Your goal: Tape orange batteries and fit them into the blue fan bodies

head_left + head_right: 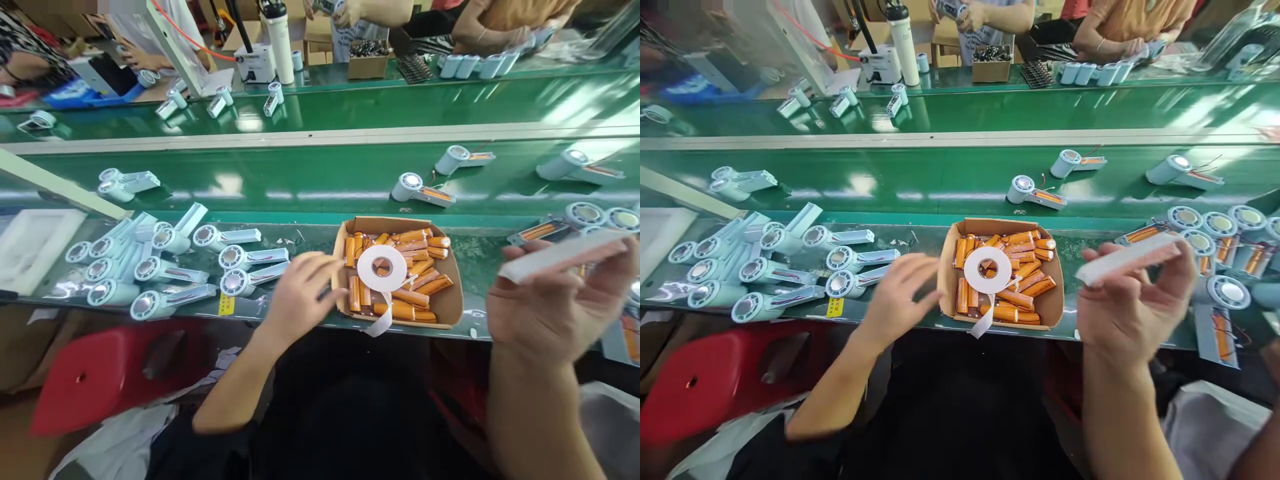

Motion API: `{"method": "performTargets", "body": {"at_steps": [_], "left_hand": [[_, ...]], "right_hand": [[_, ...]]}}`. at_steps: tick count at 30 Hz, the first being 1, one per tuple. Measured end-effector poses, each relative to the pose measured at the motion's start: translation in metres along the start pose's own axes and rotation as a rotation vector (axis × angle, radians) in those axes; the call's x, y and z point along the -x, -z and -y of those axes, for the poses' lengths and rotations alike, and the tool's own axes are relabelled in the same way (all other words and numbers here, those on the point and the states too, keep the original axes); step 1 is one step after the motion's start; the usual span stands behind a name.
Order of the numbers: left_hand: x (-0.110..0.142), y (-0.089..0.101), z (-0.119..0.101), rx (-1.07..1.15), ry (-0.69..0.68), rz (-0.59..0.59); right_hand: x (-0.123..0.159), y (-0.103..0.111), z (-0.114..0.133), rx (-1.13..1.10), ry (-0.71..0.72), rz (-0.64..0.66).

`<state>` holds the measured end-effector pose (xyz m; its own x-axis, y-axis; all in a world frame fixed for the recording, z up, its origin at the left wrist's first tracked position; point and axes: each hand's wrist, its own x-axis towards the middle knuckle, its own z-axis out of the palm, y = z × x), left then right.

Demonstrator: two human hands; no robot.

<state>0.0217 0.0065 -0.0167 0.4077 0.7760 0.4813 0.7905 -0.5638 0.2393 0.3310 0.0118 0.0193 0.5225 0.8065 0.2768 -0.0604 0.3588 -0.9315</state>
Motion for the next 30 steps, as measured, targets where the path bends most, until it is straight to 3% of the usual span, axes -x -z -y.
{"method": "performTargets", "body": {"at_steps": [2, 4, 6, 8, 10, 13, 16, 19, 21, 25, 30], "left_hand": [[0.033, 0.019, 0.027, -0.214, 0.116, -0.076], [0.063, 0.037, 0.052, -0.417, 0.156, 0.003], [0.082, 0.051, 0.067, -0.51, 0.146, 0.117], [0.087, 0.063, 0.069, -0.502, 0.113, 0.182], [0.076, 0.071, 0.064, -0.461, 0.07, 0.206], [0.028, 0.071, 0.063, -0.4, -0.035, 0.176], [-0.058, 0.046, 0.082, -0.317, -0.126, 0.165], [-0.149, 0.0, 0.108, -0.304, -0.078, 0.373], [-0.189, -0.03, 0.122, -0.308, -0.027, 0.536], [-0.216, -0.064, 0.144, -0.247, 0.011, 0.63], [-0.224, -0.071, 0.166, -0.127, 0.053, 0.703]], "right_hand": [[0.007, 0.018, 0.005, 0.088, -0.103, -0.033], [0.009, 0.038, 0.006, 0.141, -0.231, -0.021], [0.009, 0.055, 0.004, 0.16, -0.246, 0.035], [0.009, 0.065, 0.001, 0.167, -0.176, 0.124], [0.008, 0.065, 0.001, 0.164, -0.13, 0.209], [-0.005, 0.04, 0.008, 0.139, -0.093, 0.223], [-0.033, -0.013, 0.011, 0.089, -0.043, 0.248], [-0.07, -0.075, -0.003, 0.007, 0.094, 0.36], [-0.092, -0.108, -0.022, 0.051, 0.095, 0.492], [-0.123, -0.142, -0.066, 0.234, 0.005, 0.709], [-0.14, -0.161, -0.098, 0.596, 0.031, 0.721]]}}
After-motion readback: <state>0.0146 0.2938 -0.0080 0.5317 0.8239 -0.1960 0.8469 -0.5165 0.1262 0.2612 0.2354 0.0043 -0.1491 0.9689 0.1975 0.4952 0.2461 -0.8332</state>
